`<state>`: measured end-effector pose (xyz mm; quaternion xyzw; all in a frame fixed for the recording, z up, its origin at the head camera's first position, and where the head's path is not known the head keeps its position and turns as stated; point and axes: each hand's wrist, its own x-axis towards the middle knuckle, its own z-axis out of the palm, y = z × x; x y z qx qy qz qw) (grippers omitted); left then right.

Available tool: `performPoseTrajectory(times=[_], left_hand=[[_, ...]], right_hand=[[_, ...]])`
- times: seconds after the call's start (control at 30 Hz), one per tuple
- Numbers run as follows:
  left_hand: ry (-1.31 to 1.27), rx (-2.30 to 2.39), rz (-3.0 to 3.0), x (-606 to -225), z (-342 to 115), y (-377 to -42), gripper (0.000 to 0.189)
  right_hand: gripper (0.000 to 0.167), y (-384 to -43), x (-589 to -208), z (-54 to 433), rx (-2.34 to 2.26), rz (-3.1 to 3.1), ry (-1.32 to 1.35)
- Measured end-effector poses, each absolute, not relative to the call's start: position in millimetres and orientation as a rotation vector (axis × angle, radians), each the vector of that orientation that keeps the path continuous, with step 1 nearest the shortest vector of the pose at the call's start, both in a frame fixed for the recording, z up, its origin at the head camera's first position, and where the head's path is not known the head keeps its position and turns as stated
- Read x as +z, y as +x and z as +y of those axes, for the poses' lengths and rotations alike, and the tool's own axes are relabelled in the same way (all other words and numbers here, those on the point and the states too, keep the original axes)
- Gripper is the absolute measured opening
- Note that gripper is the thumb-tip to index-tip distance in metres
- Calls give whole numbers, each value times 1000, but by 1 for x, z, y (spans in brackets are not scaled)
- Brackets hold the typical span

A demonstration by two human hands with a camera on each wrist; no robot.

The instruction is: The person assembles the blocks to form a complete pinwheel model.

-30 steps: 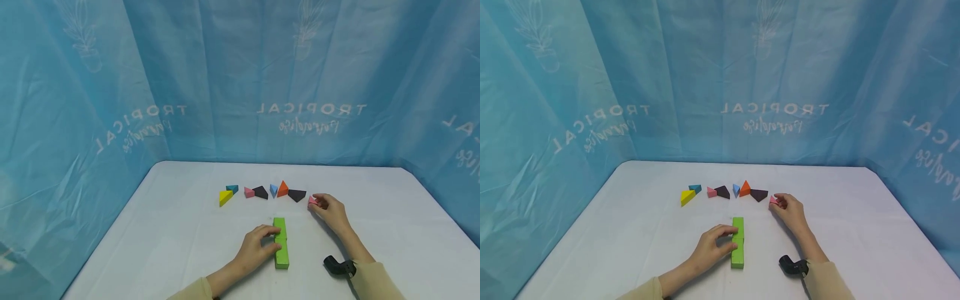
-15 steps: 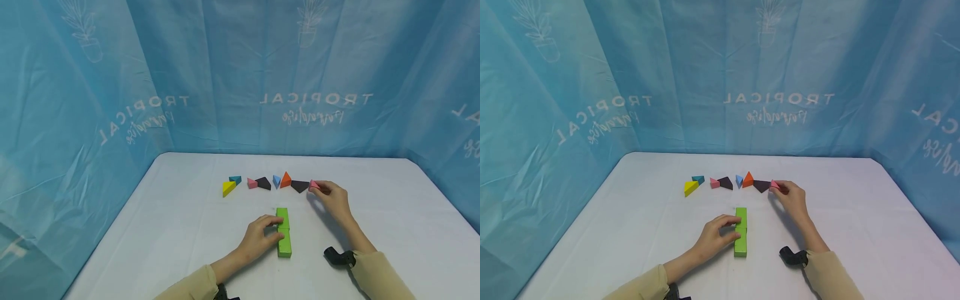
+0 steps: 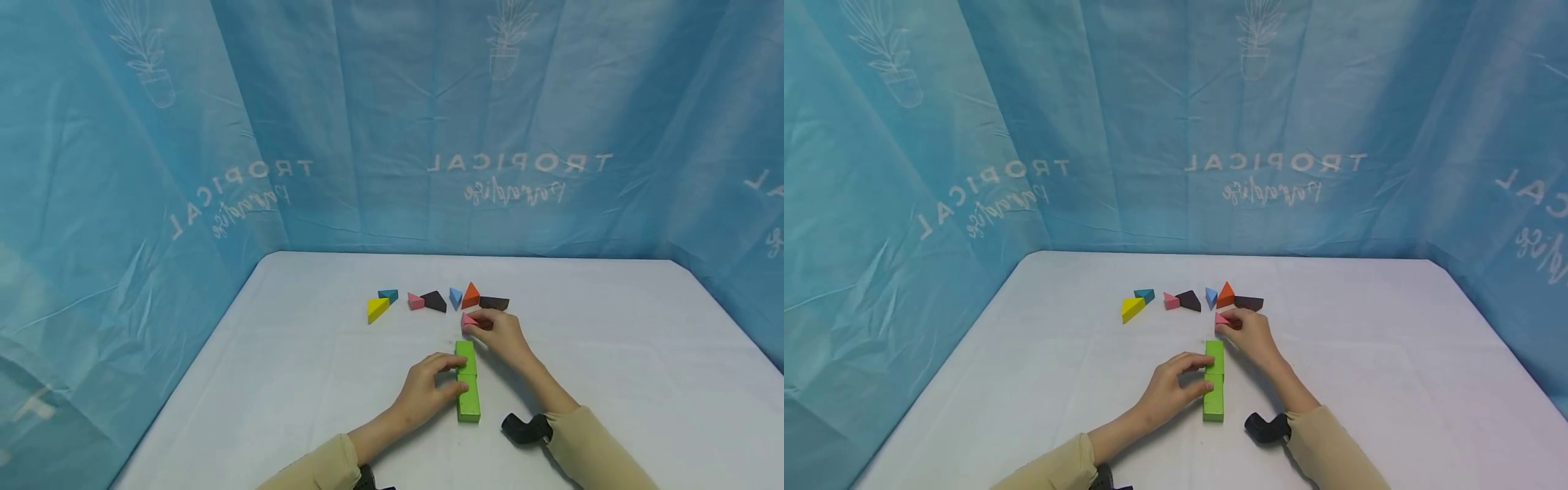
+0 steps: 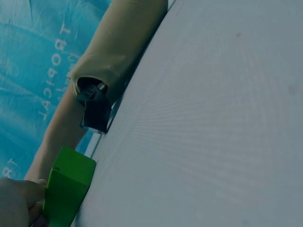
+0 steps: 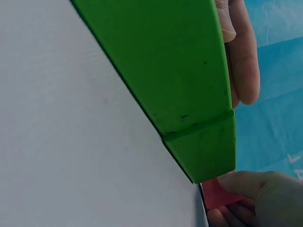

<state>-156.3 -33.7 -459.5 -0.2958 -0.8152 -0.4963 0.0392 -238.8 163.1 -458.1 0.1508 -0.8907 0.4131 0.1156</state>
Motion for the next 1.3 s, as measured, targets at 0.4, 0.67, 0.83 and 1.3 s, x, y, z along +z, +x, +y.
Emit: performPoseTrajectory(times=[0.4,0.67,0.83,1.3], left_hand=[[-918,-1531,-2486,-459,-34,-156,37],[-922,-1526,-2486,-459,-33,-157,37],[-924,-1525,-2486,-459,-33,-158,37],[-936,-1529,-2485,-459,-34,-157,38]], right_hand=[[26,-237,-457,163,1356,-2613,392],[22,-235,-457,161,1447,-2637,430],[26,-234,-458,160,1497,-2679,447],[23,-225,-455,160,1543,-2695,515]])
